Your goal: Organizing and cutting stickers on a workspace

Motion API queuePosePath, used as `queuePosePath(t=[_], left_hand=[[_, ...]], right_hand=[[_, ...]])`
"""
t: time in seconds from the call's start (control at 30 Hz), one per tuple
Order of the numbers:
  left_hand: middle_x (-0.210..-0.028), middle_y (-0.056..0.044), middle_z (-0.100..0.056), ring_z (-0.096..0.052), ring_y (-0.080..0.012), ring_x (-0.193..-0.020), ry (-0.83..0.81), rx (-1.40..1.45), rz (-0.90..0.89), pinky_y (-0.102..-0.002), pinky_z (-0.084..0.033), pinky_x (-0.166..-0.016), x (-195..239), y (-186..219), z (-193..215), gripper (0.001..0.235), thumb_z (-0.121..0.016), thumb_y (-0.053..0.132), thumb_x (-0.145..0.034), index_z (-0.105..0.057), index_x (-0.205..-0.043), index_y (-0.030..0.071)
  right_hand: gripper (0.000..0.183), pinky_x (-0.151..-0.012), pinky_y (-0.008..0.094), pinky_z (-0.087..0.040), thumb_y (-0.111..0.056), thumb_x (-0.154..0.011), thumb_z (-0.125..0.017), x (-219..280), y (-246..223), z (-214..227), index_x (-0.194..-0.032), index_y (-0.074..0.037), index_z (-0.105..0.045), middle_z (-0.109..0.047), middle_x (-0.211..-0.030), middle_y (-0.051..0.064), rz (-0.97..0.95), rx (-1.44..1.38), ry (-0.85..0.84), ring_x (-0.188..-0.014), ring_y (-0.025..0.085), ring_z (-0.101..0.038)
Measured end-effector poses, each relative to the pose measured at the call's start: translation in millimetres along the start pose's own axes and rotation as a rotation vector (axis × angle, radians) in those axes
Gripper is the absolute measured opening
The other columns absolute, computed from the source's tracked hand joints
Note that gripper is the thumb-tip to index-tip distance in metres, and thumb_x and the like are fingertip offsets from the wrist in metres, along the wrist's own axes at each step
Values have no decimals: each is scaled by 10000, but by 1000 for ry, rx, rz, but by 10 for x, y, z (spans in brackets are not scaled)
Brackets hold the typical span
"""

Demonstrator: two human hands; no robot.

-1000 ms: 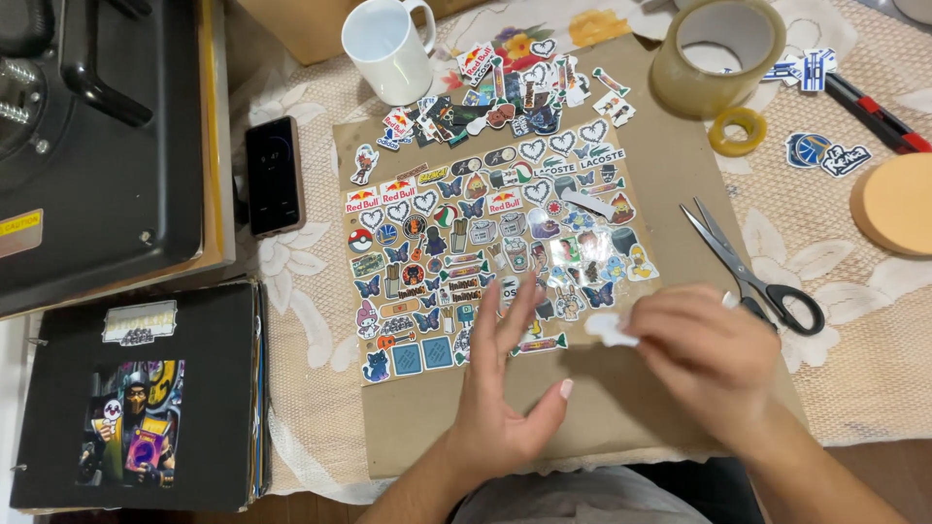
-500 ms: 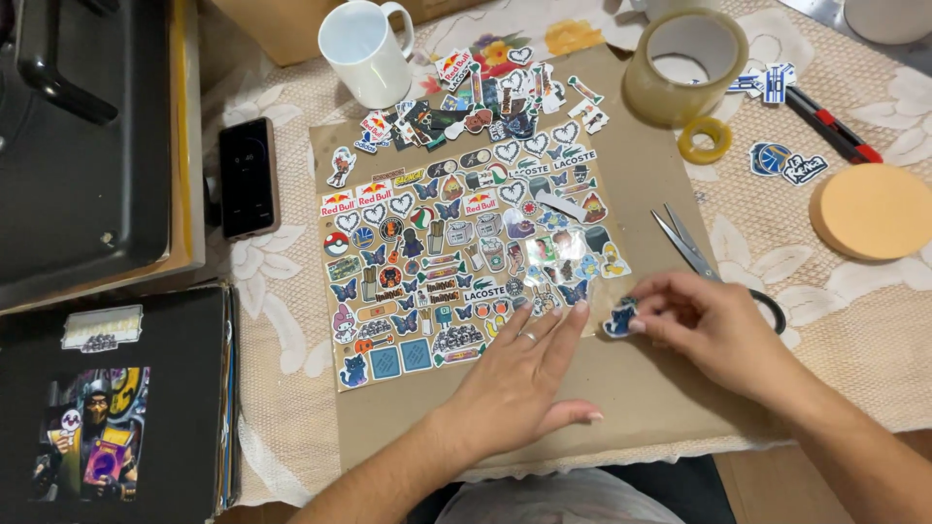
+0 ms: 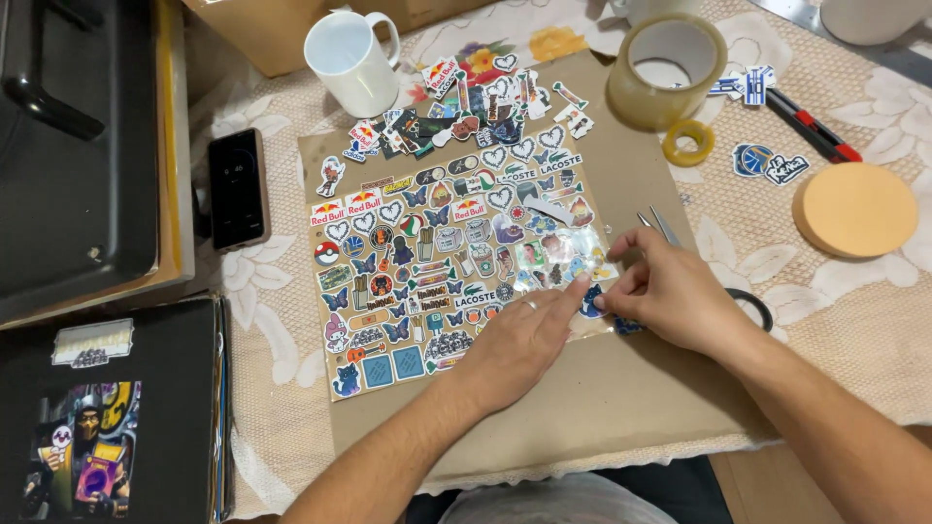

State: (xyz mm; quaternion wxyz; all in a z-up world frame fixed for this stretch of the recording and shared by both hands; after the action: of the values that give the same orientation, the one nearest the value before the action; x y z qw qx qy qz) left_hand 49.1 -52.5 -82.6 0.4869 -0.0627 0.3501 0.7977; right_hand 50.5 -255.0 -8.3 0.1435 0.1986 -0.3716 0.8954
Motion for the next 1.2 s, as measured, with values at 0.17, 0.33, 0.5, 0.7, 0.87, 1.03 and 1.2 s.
queuePosePath(t=[0.17,0.33,0.5,0.7,0.87,1.03,1.2], left_hand=[[-1172,-173,-681,-624,-305,-1167,13,-68,-49,-424,-487,-1033,-10,3,11,618,-460,28,-997,-250,-1577,-11],[-1121,-157,-699,-626,-289,-1160,11,-111,-54,-412,-497,-1024,-19,-2,-15,616,-449,13,-991,-256,-1576,-12],[-1152,-170,-692,-612,-315,-1199,-67,-64,8,-446,-470,-1065,-3,3,-72,645,-433,31,-1002,-192,-1600,19],[-1143,-165,-691,-604,-310,-1197,-64,-48,26,-438,-469,-1061,13,-50,-98,586,-440,85,-1013,-273,-1568,-4],[-1443,-219,-529,-540,-371,-1348,296,158,113,-492,-431,-1192,-101,175,640,411,-691,58,-950,-519,-1320,5],[-1224,-100,-656,-642,-257,-1185,623,401,412,-405,-512,-1054,-34,38,923,129,-717,120,-921,-700,-1049,106],[-1003,-59,-736,-673,-182,-1023,598,720,531,-318,-545,-952,20,31,879,107,-743,102,-894,-758,-1000,98]], right_hand=[[543,-877,371,-536,-205,-714,-802,-23,28,-31,-1203,-146,-574,-812,-762,48,10,32,22,-832,257,-774],[542,-864,389,-533,-214,-720,-808,-36,45,-70,-1203,-145,-572,-800,-750,50,52,82,54,-828,266,-771],[453,-833,456,-521,-203,-755,-803,-76,119,-141,-1130,-121,-561,-702,-697,41,140,152,169,-774,338,-720],[377,-825,485,-524,-181,-825,-738,-31,119,-170,-1143,-128,-544,-690,-746,65,184,189,168,-825,369,-716],[378,-749,438,-522,-410,-865,-710,433,339,137,-1195,-235,-652,-693,-1002,2,134,418,452,-898,269,-683],[432,-914,478,-568,-321,-904,-580,752,824,211,-1319,-211,-629,-650,-1343,-38,145,745,455,-1077,344,-674],[557,-876,442,-581,-297,-863,-596,725,914,256,-1416,-253,-546,-586,-1408,-70,59,643,325,-1242,148,-603]])
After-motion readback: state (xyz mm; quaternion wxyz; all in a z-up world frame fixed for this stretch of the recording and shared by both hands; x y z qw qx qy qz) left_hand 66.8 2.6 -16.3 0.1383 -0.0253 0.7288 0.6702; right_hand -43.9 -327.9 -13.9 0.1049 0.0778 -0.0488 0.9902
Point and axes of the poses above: each hand's wrist, its own x-axis away from the middle knuckle, its own z-axis out of the back of the hand, y = z × x, the point moved 2 cm from there along -x, towards the middle knuckle
